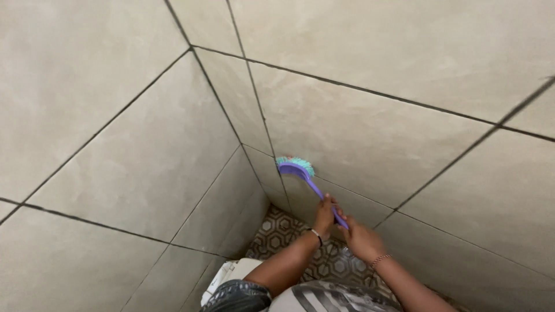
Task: The person scrubs the tiled walls and floor of a small bathroom using a long-handled brush. They scrub the wall corner and adjacent tiles, then move to scrub the floor around the toilet base.
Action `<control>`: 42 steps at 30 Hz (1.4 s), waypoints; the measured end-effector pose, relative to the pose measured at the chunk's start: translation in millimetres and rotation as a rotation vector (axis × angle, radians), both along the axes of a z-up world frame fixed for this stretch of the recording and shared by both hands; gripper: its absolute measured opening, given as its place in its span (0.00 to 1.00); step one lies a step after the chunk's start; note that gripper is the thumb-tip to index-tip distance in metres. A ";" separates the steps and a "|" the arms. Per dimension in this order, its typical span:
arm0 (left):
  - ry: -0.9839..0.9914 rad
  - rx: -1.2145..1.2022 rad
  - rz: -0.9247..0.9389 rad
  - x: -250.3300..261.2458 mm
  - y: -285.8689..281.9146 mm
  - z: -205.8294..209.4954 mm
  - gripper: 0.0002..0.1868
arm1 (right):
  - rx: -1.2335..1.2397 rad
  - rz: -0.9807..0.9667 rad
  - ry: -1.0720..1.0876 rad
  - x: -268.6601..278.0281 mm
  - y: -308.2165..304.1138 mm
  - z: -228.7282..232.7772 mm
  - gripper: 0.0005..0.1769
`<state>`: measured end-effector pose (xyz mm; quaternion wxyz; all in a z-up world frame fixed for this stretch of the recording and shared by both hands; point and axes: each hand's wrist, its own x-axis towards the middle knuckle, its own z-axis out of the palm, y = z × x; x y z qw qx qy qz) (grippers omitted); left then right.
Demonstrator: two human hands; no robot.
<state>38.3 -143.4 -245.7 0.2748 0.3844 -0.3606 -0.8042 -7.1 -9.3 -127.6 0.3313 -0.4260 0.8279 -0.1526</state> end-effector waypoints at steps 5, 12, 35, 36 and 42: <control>0.082 -0.026 -0.103 -27.9 64.7 15.8 0.21 | -0.014 -0.211 -0.047 -16.3 69.0 -5.1 0.30; 0.176 -0.604 -0.592 -30.7 140.6 156.8 0.20 | -0.518 -0.539 0.014 -17.4 162.9 -58.1 0.24; -0.122 -0.910 -0.875 -97.1 262.7 258.0 0.34 | -1.198 -1.051 -0.284 -115.8 350.4 -12.5 0.17; -0.123 -0.910 -0.876 -90.5 244.9 233.5 0.34 | -1.198 -1.052 -0.285 -119.3 361.4 -16.3 0.17; -0.817 -0.749 -0.836 -5.2 142.7 93.1 0.43 | -0.137 -0.636 0.304 -124.3 377.9 -28.1 0.21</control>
